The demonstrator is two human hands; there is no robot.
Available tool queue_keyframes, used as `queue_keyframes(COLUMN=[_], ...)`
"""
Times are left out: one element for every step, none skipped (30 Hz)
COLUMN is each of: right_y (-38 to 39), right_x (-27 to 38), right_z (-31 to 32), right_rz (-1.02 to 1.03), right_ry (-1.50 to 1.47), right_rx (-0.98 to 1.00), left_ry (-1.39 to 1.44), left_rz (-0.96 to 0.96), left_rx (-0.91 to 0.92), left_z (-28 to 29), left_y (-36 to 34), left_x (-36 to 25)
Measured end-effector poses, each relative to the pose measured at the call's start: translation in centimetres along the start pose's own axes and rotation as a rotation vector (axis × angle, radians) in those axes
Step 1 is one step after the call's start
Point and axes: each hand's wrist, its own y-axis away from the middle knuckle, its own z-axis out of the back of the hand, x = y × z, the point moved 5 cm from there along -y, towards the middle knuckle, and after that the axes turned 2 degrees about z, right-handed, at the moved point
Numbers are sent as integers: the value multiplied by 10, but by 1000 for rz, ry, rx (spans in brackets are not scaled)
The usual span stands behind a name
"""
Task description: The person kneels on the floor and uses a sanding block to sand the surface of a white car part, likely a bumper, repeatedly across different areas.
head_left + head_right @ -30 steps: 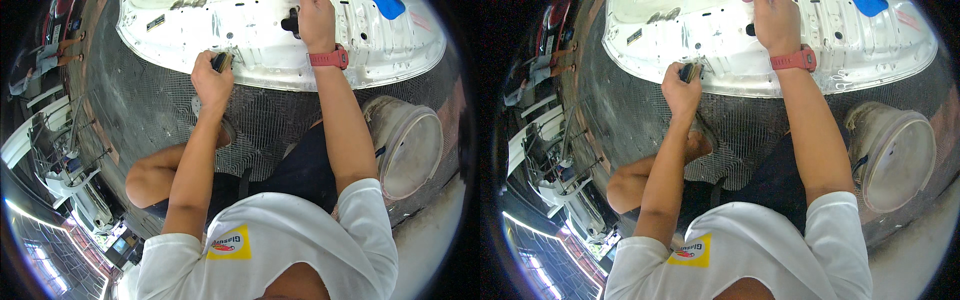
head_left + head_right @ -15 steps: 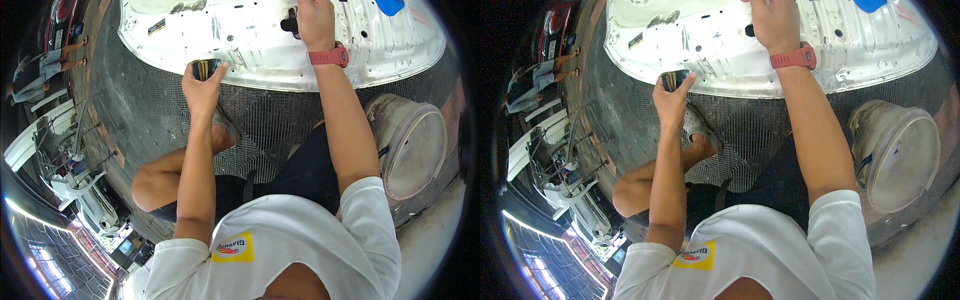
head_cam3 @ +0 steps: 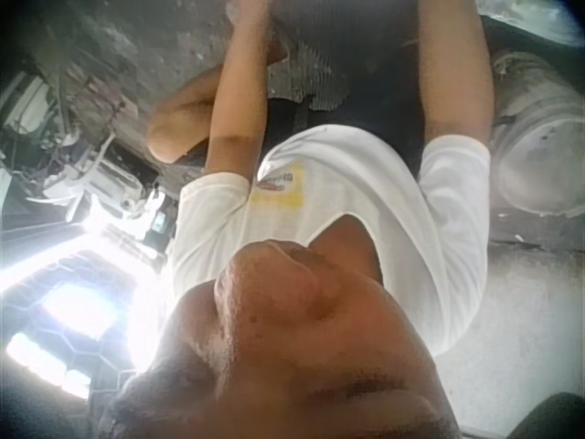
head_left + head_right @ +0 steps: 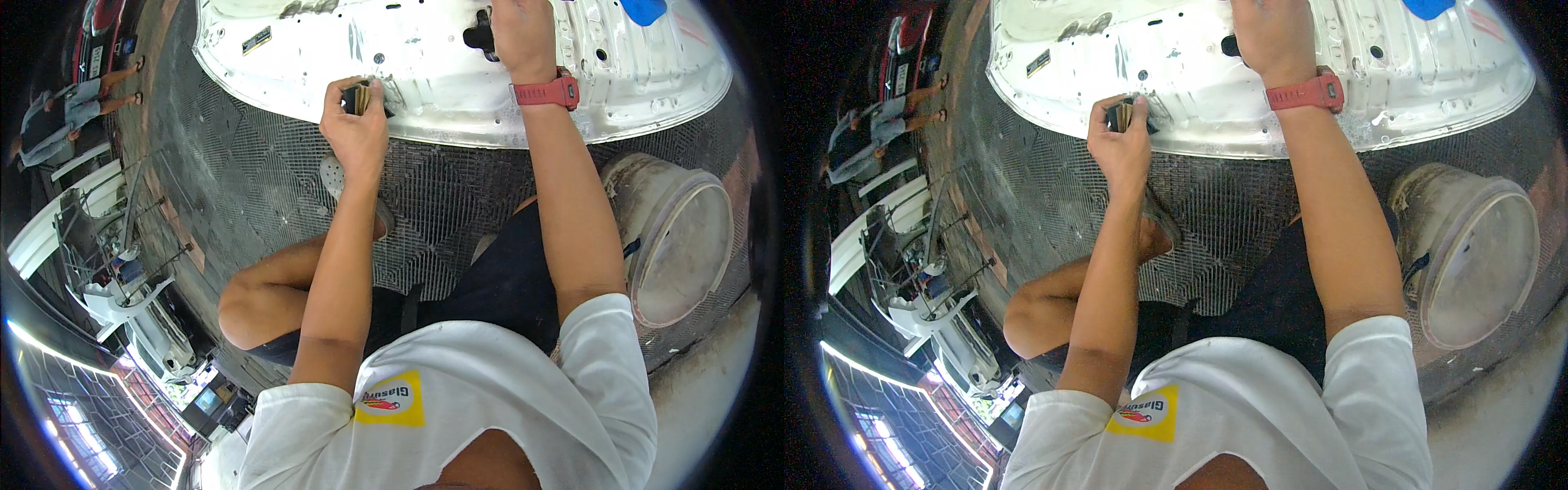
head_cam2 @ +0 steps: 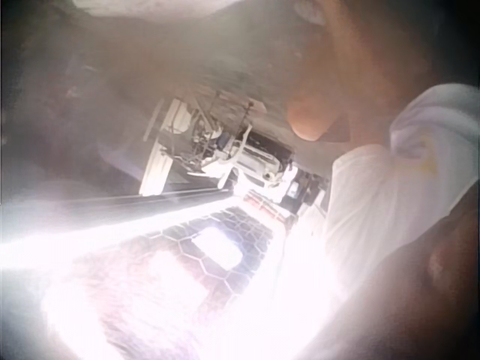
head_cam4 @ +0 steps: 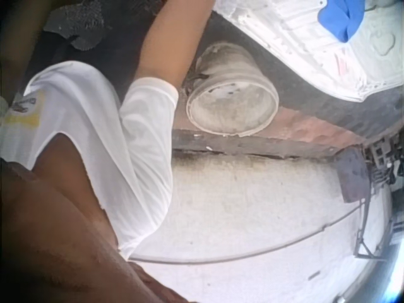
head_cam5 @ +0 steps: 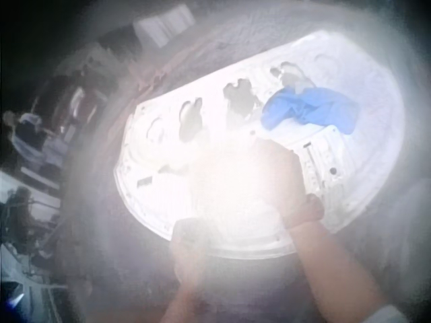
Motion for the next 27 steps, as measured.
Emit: queue_keyframes(right_y=[1,6,11,11,11,13,18,22,29,36,41,36,31,27,21,15,12,10,9,12,11,12,14,14,14,11,14], right_x=[-4,-10,-21,-21,-25,-24,-25,-28,-28,-34,-38,-41,-44,-45,-29,-19,-16,-13,-11,-8,-12,-15,-18,-18,-18,-21,-19], right_z=[0,-5,-14,-17,-22,-24,-27,-31,-45,-62,-65,-63,-62,-59,-42,-28,-21,-18,-18,-16,-14,-12,-11,-10,-8,-10,-10], right_rz=[11,41,69,104,84,64,38,-85,-213,-348,-321,-281,-241,-143,-44,51,32,13,-6,23,52,82,110,140,170,162,151], right_ry=[0,-9,-17,-32,-87,-144,-193,-586,-980,-1371,-1212,-1062,-911,-643,-388,-124,-35,51,135,89,45,2,-20,-48,-75,-93,-111], right_rx=[-3,-65,-136,-204,-209,-205,-201,-313,-420,-531,-488,-446,-406,-319,-217,-123,-71,-17,37,-27,-103,-179,-224,-273,-322,-321,-307], left_ry=[-49,-97,-71,-47,-23,22,71,120,226,141,56,-27,-13,30,63,102,249,232,214,196,107,18,-71,-163,-167,-73,18], left_rz=[4,7,3,5,7,-19,-46,-72,-28,-45,-64,-91,-35,-31,-11,2,-46,-11,23,58,26,64,102,138,100,55,22], left_rx=[30,60,79,89,99,59,29,-1,9,36,64,78,125,98,61,32,11,34,56,76,91,144,197,242,215,160,111], left_z=[0,-1,-1,2,4,7,7,6,0,-1,-1,0,0,0,4,5,2,1,2,3,5,5,5,8,11,13,17], left_y=[4,7,7,7,6,2,-5,-10,-10,-7,-3,-1,2,-2,-3,-5,-12,-12,-11,-9,-5,-4,-3,-3,-3,-9,-10], left_x=[0,1,3,10,18,13,5,0,4,5,7,8,13,15,16,13,3,7,12,17,11,8,5,1,-6,-7,-5])
